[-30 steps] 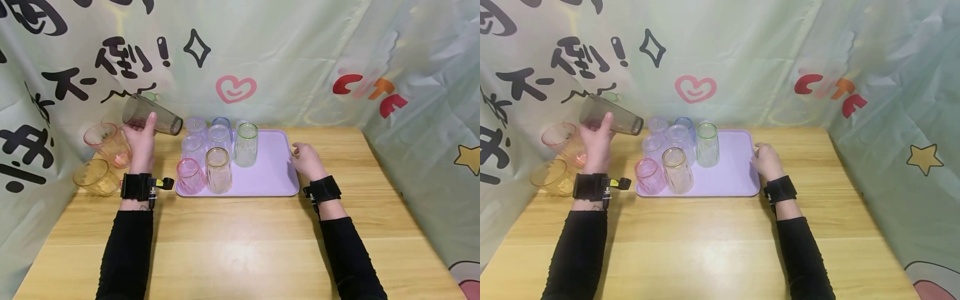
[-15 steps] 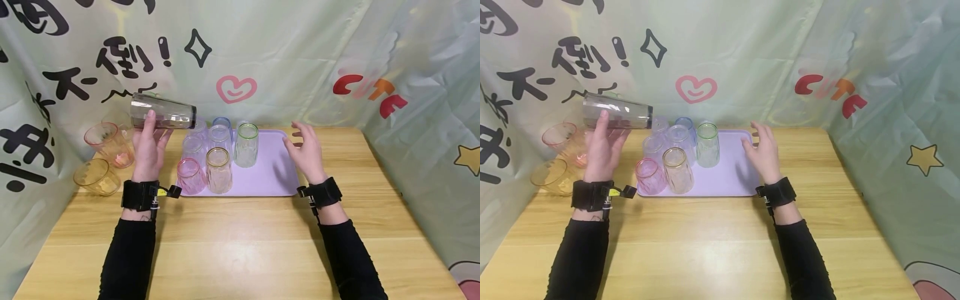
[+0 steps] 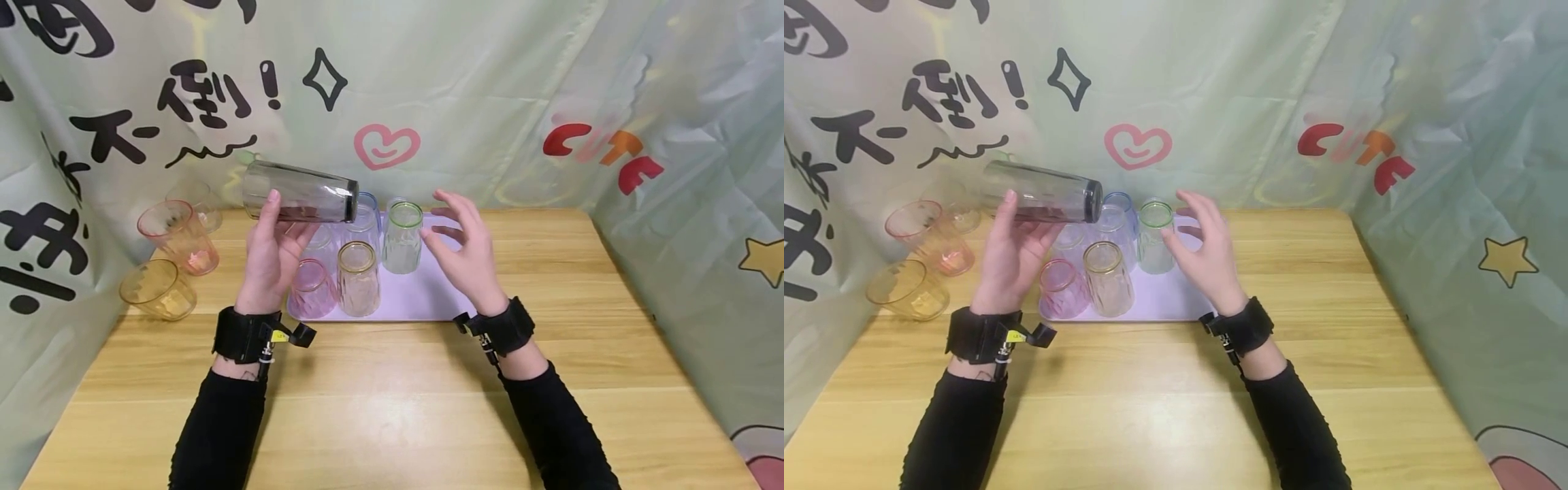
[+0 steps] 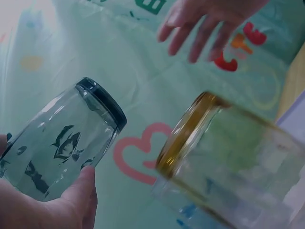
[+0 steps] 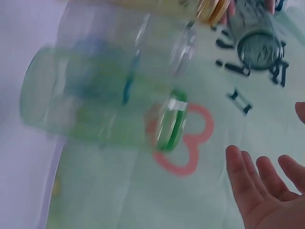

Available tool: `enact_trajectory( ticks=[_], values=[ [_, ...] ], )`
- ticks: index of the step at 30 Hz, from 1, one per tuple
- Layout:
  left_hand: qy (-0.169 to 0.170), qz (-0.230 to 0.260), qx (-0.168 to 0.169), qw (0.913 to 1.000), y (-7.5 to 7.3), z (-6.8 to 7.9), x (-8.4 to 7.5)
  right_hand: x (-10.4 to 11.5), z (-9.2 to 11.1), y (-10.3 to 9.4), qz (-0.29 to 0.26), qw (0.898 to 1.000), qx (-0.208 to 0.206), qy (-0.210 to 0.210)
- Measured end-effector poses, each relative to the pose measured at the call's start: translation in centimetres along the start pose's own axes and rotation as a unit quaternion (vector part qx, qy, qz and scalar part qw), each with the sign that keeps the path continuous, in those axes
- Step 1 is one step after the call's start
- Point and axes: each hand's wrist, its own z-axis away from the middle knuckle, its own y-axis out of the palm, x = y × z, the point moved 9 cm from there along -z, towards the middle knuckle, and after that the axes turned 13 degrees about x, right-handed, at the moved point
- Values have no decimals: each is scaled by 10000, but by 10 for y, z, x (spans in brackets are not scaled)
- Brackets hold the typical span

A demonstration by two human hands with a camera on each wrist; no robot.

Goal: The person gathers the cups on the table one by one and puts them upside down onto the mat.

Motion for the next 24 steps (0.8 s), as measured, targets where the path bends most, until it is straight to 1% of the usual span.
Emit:
enact_trajectory(
  ticks=[6, 11, 13, 20, 24],
  values=[
    [-162, 24, 214, 9996, 14, 5, 12, 17, -9, 28, -315, 9985, 312, -309],
    [-291, 50, 491, 9984, 28, 9, 23, 28, -14, 43, -567, 9961, 434, -524],
    [-345, 15, 586, 9977, 34, 10, 27, 32, -15, 46, -602, 9958, 421, -550],
    [-609, -174, 656, 9958, 45, 15, 40, 36, -13, 52, -373, 9978, 361, -421],
    [-712, -152, 888, 9934, 51, 16, 45, 37, -12, 51, -356, 9980, 285, -448]
  ],
)
